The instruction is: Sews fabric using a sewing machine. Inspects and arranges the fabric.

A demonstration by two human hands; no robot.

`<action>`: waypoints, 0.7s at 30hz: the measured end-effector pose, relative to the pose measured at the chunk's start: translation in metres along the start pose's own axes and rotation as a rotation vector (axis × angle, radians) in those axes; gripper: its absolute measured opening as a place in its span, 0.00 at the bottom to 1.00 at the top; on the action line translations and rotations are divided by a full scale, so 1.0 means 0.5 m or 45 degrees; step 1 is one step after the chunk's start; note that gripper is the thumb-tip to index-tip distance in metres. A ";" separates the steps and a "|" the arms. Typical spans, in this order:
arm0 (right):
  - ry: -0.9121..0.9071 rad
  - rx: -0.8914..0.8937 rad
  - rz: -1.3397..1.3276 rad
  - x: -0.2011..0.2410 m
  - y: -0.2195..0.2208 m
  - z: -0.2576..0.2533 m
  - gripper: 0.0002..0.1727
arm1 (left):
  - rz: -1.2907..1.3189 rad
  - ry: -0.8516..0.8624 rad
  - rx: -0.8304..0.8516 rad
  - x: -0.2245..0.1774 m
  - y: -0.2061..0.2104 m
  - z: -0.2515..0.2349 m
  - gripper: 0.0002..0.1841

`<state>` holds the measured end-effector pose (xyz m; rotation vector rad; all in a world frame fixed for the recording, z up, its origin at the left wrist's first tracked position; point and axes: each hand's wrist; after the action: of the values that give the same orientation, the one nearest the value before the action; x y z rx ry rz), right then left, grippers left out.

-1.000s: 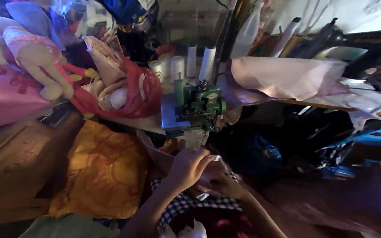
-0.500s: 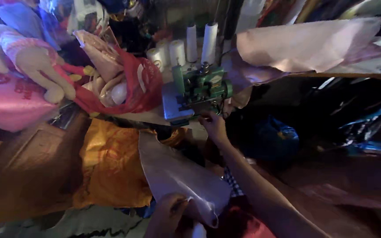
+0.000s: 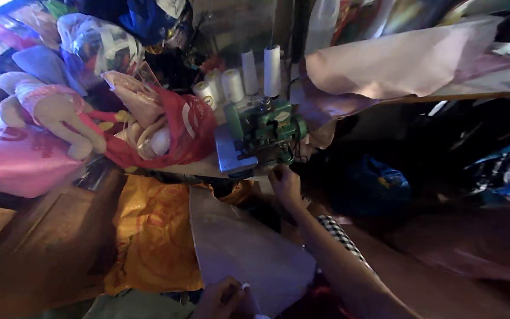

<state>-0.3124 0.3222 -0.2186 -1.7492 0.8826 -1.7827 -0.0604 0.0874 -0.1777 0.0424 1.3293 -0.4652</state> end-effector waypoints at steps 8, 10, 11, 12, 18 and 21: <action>0.054 1.059 0.499 -0.208 0.180 0.102 0.36 | -0.028 -0.589 -0.725 0.099 -0.143 -0.150 0.34; 0.006 1.202 0.500 -0.245 0.210 0.146 0.33 | -0.068 -0.677 -0.801 0.147 -0.172 -0.211 0.39; -0.032 1.223 0.530 -0.261 0.229 0.165 0.33 | -0.044 -0.723 -0.800 0.174 -0.177 -0.239 0.40; -0.058 1.214 0.558 -0.268 0.243 0.185 0.33 | 0.000 -0.766 -0.808 0.199 -0.175 -0.262 0.40; -0.540 1.027 0.319 -0.171 0.151 0.248 0.27 | -0.015 -0.627 -0.772 0.196 -0.182 -0.305 0.22; -0.072 1.277 0.500 0.019 0.060 0.197 0.25 | -0.432 -0.440 -0.677 0.086 -0.245 -0.244 0.17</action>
<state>-0.2181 0.2845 -0.2373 -0.8879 0.1792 -1.4830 -0.2090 -0.0012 -0.2205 -0.6852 1.0821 -0.3685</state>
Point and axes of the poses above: each hand's wrist, its own z-axis away from the middle knuckle, its own y-axis out of the palm, x = y × z, and after that the axes turned 13 degrees about z, right-handed
